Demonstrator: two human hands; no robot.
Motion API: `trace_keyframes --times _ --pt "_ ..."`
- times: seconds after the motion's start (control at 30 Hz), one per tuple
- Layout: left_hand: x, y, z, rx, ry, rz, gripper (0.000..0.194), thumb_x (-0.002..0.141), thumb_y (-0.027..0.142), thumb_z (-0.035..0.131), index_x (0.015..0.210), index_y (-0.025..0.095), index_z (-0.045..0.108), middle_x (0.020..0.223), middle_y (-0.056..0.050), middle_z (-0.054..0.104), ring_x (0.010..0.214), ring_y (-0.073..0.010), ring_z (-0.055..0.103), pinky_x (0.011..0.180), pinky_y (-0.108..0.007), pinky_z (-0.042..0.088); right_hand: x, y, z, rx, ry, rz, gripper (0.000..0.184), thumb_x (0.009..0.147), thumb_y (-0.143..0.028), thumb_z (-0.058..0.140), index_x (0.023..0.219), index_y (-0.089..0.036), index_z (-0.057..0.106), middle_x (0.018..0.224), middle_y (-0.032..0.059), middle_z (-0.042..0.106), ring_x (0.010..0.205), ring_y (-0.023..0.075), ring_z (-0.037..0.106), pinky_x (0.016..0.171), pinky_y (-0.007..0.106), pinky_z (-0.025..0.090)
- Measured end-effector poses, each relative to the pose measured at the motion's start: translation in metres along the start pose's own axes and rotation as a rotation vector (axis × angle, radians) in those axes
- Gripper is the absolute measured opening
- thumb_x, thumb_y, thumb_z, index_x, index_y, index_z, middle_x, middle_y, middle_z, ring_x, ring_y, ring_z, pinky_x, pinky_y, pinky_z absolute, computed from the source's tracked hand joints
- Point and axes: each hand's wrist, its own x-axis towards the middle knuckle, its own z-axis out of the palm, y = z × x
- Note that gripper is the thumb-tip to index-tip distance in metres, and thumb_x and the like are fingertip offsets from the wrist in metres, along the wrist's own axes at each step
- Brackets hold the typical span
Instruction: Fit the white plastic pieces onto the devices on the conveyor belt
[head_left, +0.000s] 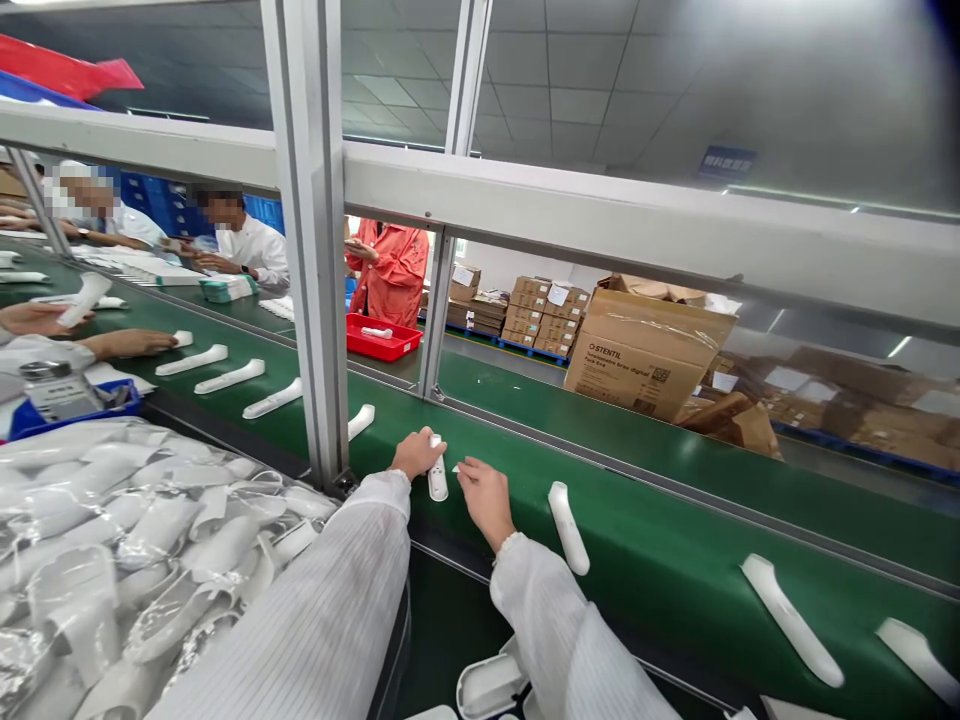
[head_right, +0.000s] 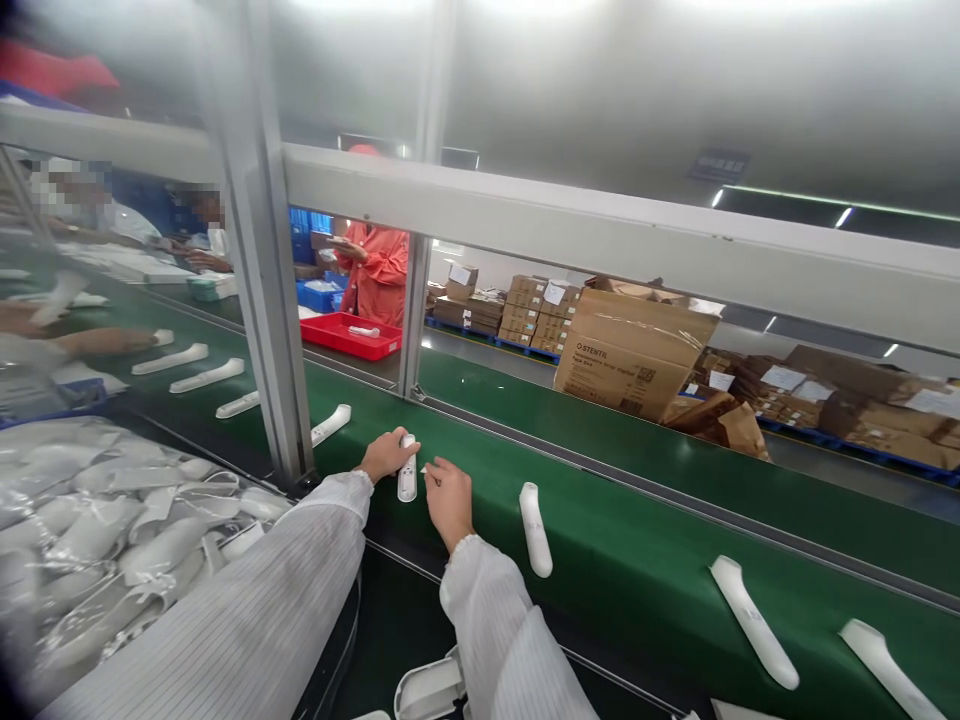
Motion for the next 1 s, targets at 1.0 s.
trace_keyframes --times 1.0 --pt "-0.028 0.063 0.034 -0.035 -0.063 0.072 0.035 0.093 0.050 0.044 0.113 0.023 0.052 0.107 -0.009 0.060 0.075 -0.0185 0.067 0.077 -0.030 0.049 -0.053 0.034 -0.037 -0.195 -0.166 -0.250 0.035 0.084 -0.013 0.061 0.117 -0.020 0.068 0.133 0.0097 0.063 0.124 0.0239 0.059 0.109 0.040 0.044"
